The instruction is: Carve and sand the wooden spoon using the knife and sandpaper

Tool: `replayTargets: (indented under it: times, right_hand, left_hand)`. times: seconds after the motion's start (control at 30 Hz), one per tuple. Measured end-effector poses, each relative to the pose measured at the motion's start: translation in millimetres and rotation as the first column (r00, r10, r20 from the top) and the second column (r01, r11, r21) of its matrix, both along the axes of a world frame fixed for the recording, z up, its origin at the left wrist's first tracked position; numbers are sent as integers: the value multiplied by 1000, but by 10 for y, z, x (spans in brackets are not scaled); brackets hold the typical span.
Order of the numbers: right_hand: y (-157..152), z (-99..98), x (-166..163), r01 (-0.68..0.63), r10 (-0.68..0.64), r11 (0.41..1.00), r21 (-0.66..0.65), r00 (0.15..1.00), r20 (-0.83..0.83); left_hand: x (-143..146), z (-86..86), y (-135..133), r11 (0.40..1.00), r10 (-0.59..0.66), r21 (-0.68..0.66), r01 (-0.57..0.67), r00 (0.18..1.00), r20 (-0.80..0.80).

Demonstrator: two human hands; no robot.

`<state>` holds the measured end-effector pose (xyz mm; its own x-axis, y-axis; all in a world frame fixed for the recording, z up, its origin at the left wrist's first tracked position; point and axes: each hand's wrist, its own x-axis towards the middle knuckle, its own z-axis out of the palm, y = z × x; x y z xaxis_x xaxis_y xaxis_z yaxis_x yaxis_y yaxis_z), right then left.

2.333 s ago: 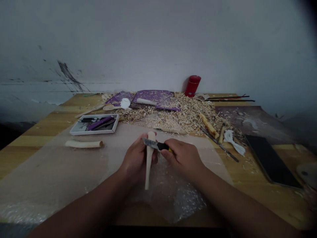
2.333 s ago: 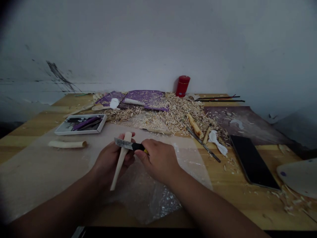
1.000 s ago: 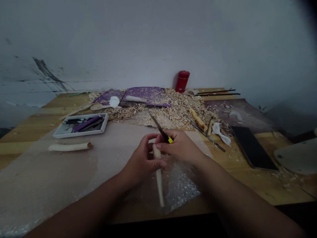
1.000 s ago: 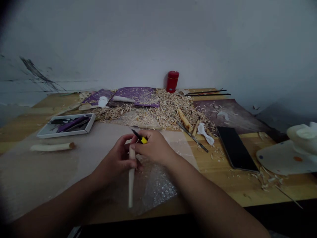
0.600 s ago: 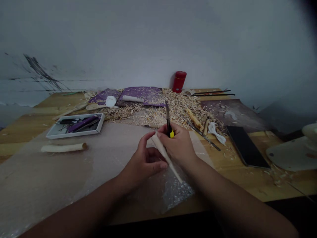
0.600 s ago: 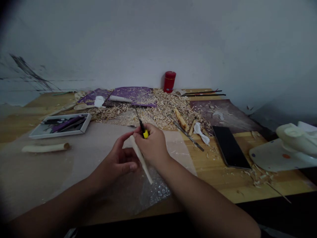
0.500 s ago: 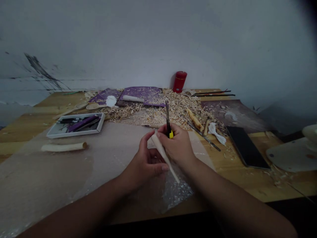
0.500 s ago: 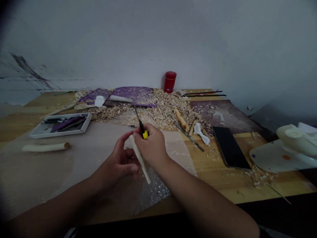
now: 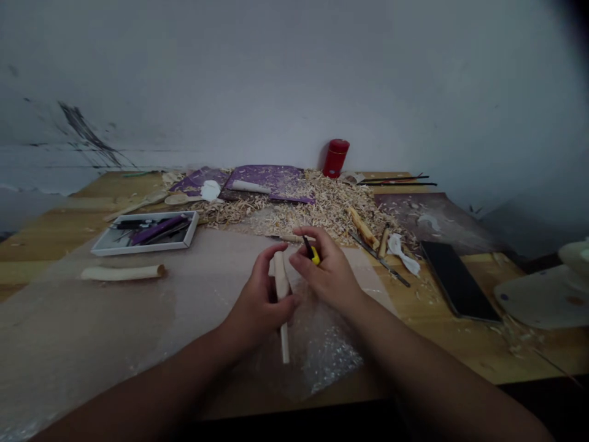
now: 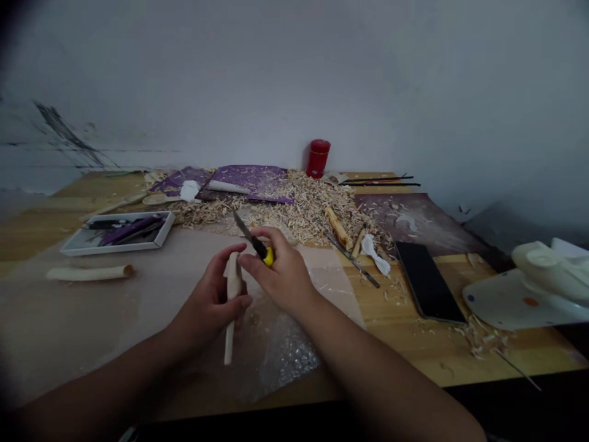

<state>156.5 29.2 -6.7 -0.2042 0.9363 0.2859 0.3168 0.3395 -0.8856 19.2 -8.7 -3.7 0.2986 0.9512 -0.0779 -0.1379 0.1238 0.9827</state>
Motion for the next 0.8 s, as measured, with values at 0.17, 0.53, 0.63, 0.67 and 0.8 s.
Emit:
replayTargets:
  times: [0.17, 0.53, 0.63, 0.67, 0.8]
  right_hand:
    - [8, 32, 154, -128, 45, 976, 179, 913, 407]
    - [-161, 81, 10, -246, 53, 955, 167, 694, 718]
    - [-183, 88, -16, -247, 47, 954, 170, 681, 731]
    - [-186, 90, -18, -245, 39, 953, 176, 677, 735]
    - [-194, 99, -6, -237, -9, 945, 225, 669, 743]
  left_hand:
    - [-104, 76, 49, 995, 90, -42, -94, 991, -95]
    - [-166, 104, 63, 970, 238, 87, -226, 957, -168]
    - [-161, 99, 52, 969, 241, 86, -230, 957, -159]
    - [-158, 100, 49, 969, 244, 85, -233, 957, -158]
    - [-153, 100, 46, 974, 223, 75, -214, 964, -146]
